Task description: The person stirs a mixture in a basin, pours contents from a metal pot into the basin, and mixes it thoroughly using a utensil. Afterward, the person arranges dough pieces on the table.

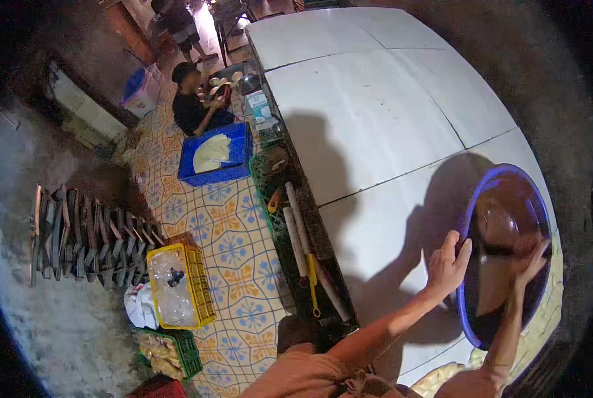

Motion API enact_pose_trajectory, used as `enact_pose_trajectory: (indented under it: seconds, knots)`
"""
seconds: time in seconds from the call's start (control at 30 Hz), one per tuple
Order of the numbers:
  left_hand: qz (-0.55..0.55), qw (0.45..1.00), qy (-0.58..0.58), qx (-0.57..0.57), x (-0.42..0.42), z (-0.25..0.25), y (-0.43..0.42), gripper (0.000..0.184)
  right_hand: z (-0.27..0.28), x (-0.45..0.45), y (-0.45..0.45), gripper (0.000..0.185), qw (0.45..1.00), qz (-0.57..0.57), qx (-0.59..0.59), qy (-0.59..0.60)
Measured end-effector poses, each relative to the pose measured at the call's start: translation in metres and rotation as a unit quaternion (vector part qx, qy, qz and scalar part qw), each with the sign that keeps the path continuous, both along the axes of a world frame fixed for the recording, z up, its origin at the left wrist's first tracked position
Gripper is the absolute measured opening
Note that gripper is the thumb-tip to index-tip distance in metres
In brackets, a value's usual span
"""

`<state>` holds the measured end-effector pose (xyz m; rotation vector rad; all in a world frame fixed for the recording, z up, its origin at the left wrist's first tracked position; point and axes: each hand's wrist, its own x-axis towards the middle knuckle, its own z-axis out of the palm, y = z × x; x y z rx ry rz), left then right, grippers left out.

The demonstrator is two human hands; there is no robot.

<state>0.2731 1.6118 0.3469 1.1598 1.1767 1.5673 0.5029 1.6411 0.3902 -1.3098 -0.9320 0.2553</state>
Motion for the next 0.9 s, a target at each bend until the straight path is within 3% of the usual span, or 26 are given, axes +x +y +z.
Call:
enact_pose_trajectory:
  seconds: [0.1,0.17,0.23,0.3,0.33,0.4,0.5,0.6,0.67,0.7,0.77,0.83,0.9]
  knots:
    - [-0.071,0.995,-0.020,-0.063,-0.009,0.008,0.000,0.021,-0.014,-0.028,-0.056,0.047,0.992,0.024,-0.011,-0.122]
    - [-0.062,0.997,-0.020,-0.044,-0.007,0.005,-0.001,0.020,-0.006,-0.053,-0.058,0.048,0.997,0.004,0.018,-0.073]
    - [-0.070,0.996,-0.015,-0.049,-0.006,0.001,-0.001,0.020,0.027,-0.072,-0.011,0.048,0.996,-0.034,0.064,0.060]
    - [-0.071,0.996,-0.012,-0.049,-0.006,0.001,-0.002,0.020,0.044,-0.066,0.030,0.048,0.991,-0.052,0.068,0.102]
    - [-0.069,0.997,-0.013,-0.045,-0.007,0.002,-0.003,0.020,0.043,-0.046,0.044,0.049,0.992,-0.098,0.046,0.063]
    - [-0.057,0.998,-0.011,-0.027,-0.007,0.003,-0.001,0.020,0.047,-0.026,0.042,0.050,0.997,-0.080,0.014,0.006]
    - [-0.032,0.999,-0.005,0.001,-0.003,-0.004,0.000,0.020,0.029,0.002,0.011,0.050,0.993,-0.116,-0.010,0.011]
    - [-0.029,0.999,-0.017,-0.006,0.000,-0.004,0.001,0.020,-0.021,0.050,-0.053,0.046,0.990,-0.048,0.000,-0.133]
    - [-0.050,0.997,-0.039,-0.036,-0.005,0.003,0.000,0.020,-0.001,-0.032,-0.075,0.045,0.998,-0.063,0.022,-0.006]
    - [-0.067,0.995,-0.048,-0.054,-0.010,0.012,-0.002,0.020,0.009,-0.056,-0.068,0.045,0.989,-0.078,0.024,0.121]
    - [-0.058,0.996,-0.008,-0.061,-0.009,0.011,0.000,0.021,0.029,-0.070,-0.036,0.045,0.983,-0.132,0.017,0.129]
    - [-0.048,0.998,0.012,-0.031,-0.006,0.002,-0.002,0.023,0.041,-0.060,-0.001,0.043,0.993,-0.114,0.016,0.009]
    - [-0.037,0.999,0.006,-0.018,-0.005,0.004,-0.002,0.023,0.039,-0.027,0.009,0.042,0.997,-0.072,0.024,-0.002]
